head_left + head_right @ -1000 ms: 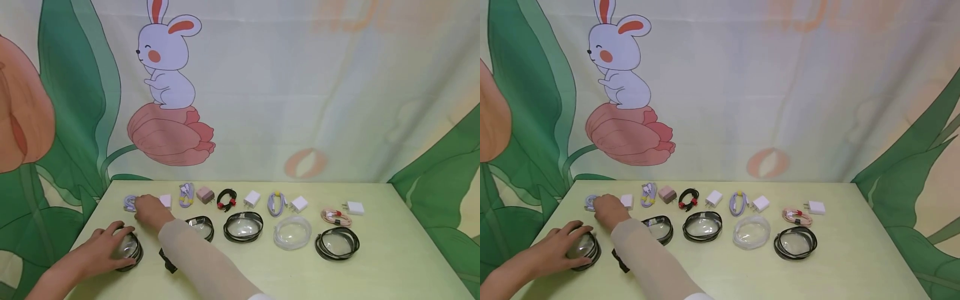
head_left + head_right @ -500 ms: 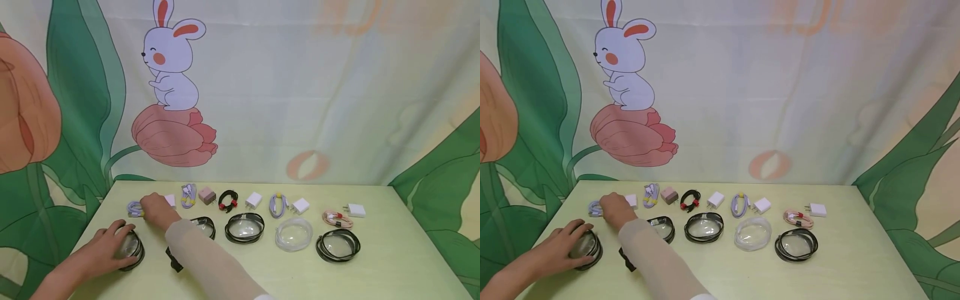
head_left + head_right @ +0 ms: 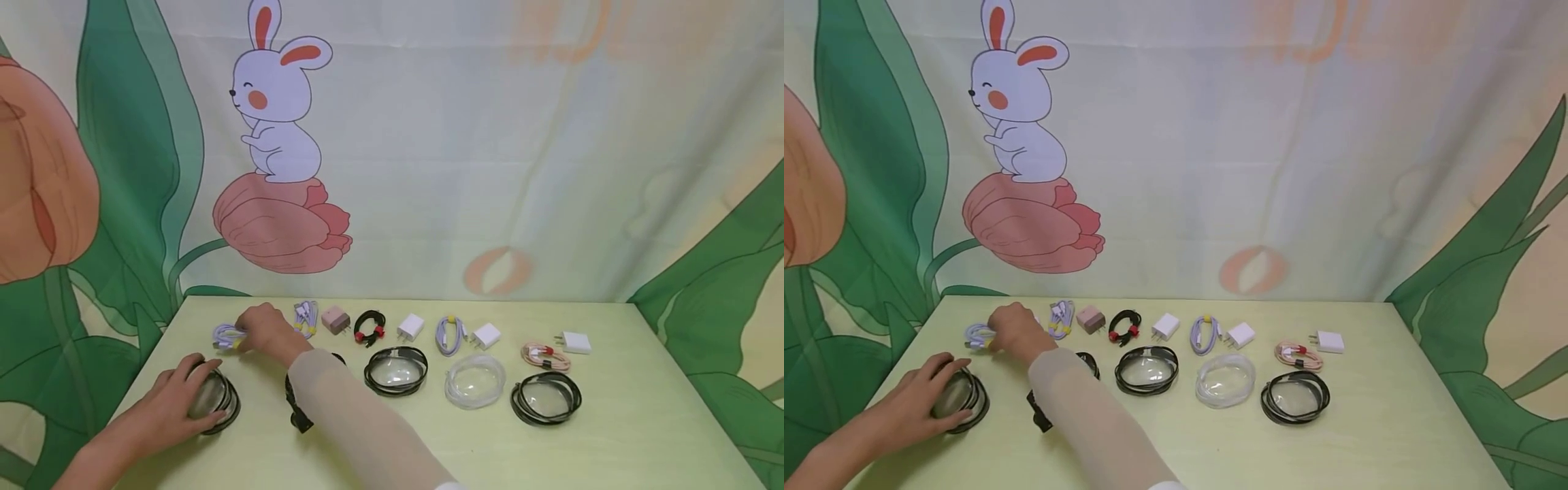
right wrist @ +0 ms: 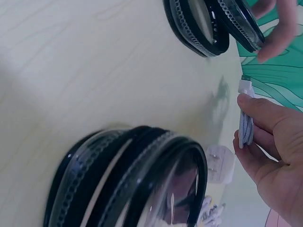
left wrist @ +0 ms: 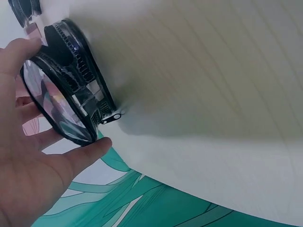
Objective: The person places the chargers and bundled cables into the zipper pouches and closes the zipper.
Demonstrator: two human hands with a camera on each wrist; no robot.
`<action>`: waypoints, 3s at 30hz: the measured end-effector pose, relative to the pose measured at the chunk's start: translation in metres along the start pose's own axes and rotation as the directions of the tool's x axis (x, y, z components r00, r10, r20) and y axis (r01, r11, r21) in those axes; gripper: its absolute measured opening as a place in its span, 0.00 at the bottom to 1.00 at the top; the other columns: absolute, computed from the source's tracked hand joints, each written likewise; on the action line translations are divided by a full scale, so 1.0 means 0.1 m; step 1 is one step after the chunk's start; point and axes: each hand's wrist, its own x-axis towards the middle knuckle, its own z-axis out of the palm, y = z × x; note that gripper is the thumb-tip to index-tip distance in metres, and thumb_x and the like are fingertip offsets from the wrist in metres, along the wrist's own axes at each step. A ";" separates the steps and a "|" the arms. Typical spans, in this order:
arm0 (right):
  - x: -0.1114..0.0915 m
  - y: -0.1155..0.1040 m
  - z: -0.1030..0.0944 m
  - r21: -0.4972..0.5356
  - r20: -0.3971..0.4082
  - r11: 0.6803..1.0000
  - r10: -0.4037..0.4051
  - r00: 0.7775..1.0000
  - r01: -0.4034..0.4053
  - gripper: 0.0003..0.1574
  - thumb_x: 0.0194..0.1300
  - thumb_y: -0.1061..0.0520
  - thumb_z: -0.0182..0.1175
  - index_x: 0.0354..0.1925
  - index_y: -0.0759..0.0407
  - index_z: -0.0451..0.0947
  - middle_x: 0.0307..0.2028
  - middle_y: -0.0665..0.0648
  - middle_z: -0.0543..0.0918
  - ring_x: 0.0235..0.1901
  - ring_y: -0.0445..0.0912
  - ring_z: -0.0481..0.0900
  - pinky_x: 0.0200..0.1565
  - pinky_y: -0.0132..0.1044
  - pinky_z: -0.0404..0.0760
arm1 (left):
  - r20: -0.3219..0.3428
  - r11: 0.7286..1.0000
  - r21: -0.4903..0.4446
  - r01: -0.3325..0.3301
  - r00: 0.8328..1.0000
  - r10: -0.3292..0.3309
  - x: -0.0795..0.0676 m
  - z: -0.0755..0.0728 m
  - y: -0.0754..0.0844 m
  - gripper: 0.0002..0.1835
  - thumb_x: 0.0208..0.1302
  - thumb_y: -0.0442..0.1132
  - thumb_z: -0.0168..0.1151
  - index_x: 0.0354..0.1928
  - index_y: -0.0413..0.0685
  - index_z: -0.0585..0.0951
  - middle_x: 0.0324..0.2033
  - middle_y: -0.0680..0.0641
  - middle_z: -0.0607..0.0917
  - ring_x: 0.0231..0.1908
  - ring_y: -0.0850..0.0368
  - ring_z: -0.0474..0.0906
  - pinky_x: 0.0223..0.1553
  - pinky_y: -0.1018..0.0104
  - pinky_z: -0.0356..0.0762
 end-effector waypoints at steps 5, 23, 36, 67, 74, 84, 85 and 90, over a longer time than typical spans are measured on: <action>-0.07 0.04 -0.07 0.008 0.002 1.000 0.006 1.000 -0.006 0.26 0.59 0.42 0.75 0.56 0.43 0.87 0.49 0.39 0.87 0.48 0.33 0.81 0.49 0.23 0.76 | 0.030 0.999 0.001 0.035 0.999 -0.035 0.04 -0.01 0.01 0.45 0.59 0.63 0.70 0.69 0.39 0.71 0.61 0.30 0.65 0.47 0.22 0.73 0.47 0.33 0.75; -0.26 0.22 -0.04 -0.172 0.041 0.984 -0.050 0.998 0.056 0.22 0.62 0.47 0.73 0.54 0.48 0.87 0.44 0.42 0.86 0.43 0.35 0.78 0.48 0.26 0.75 | 0.025 0.999 -0.032 0.039 0.999 -0.038 0.08 0.04 0.08 0.42 0.61 0.64 0.68 0.65 0.38 0.73 0.61 0.30 0.67 0.53 0.24 0.73 0.52 0.32 0.70; -0.22 0.20 0.03 -0.281 -0.031 0.959 -0.043 0.999 0.032 0.14 0.59 0.46 0.76 0.41 0.48 0.86 0.35 0.44 0.84 0.37 0.37 0.77 0.45 0.27 0.76 | 0.010 1.000 -0.026 0.007 1.000 -0.007 0.10 0.03 0.12 0.41 0.61 0.63 0.69 0.64 0.39 0.74 0.60 0.30 0.68 0.55 0.29 0.74 0.54 0.34 0.70; -0.54 0.20 -0.22 0.041 0.051 0.995 -0.088 0.995 0.086 0.23 0.58 0.45 0.75 0.52 0.46 0.88 0.47 0.40 0.88 0.49 0.32 0.81 0.50 0.22 0.76 | -0.033 0.995 -0.093 0.018 0.999 -0.021 0.09 0.05 0.15 0.42 0.62 0.61 0.69 0.66 0.35 0.71 0.63 0.28 0.67 0.57 0.22 0.71 0.55 0.31 0.72; -0.60 0.12 -0.14 0.086 0.101 0.991 -0.111 0.989 0.103 0.22 0.58 0.46 0.75 0.52 0.43 0.88 0.46 0.37 0.87 0.47 0.30 0.80 0.46 0.20 0.75 | -0.064 0.993 -0.117 0.006 0.998 -0.013 0.10 0.04 0.19 0.43 0.61 0.60 0.70 0.65 0.34 0.70 0.63 0.27 0.68 0.59 0.26 0.71 0.52 0.33 0.75; -0.67 0.04 -0.02 0.036 0.123 0.995 -0.099 0.987 0.095 0.21 0.56 0.50 0.78 0.50 0.41 0.89 0.45 0.36 0.87 0.45 0.30 0.80 0.43 0.20 0.76 | -0.053 0.990 -0.135 0.039 0.997 -0.047 0.09 0.03 0.21 0.42 0.63 0.58 0.70 0.66 0.33 0.68 0.64 0.27 0.67 0.59 0.25 0.72 0.50 0.32 0.76; -0.67 0.04 -0.02 0.013 0.118 0.995 -0.100 0.988 0.099 0.21 0.56 0.50 0.78 0.49 0.41 0.89 0.45 0.36 0.87 0.45 0.30 0.80 0.43 0.21 0.76 | -0.061 0.990 -0.138 0.038 0.997 -0.047 0.09 0.03 0.22 0.42 0.62 0.57 0.71 0.66 0.33 0.68 0.63 0.27 0.67 0.58 0.24 0.72 0.50 0.32 0.75; -0.69 0.03 -0.05 -0.062 0.116 0.993 -0.096 0.989 0.104 0.21 0.57 0.50 0.78 0.50 0.40 0.89 0.46 0.37 0.87 0.45 0.31 0.81 0.44 0.22 0.77 | -0.115 0.990 -0.136 0.020 0.993 -0.036 0.08 0.04 0.23 0.41 0.59 0.54 0.75 0.63 0.33 0.70 0.61 0.29 0.69 0.53 0.24 0.75 0.48 0.32 0.75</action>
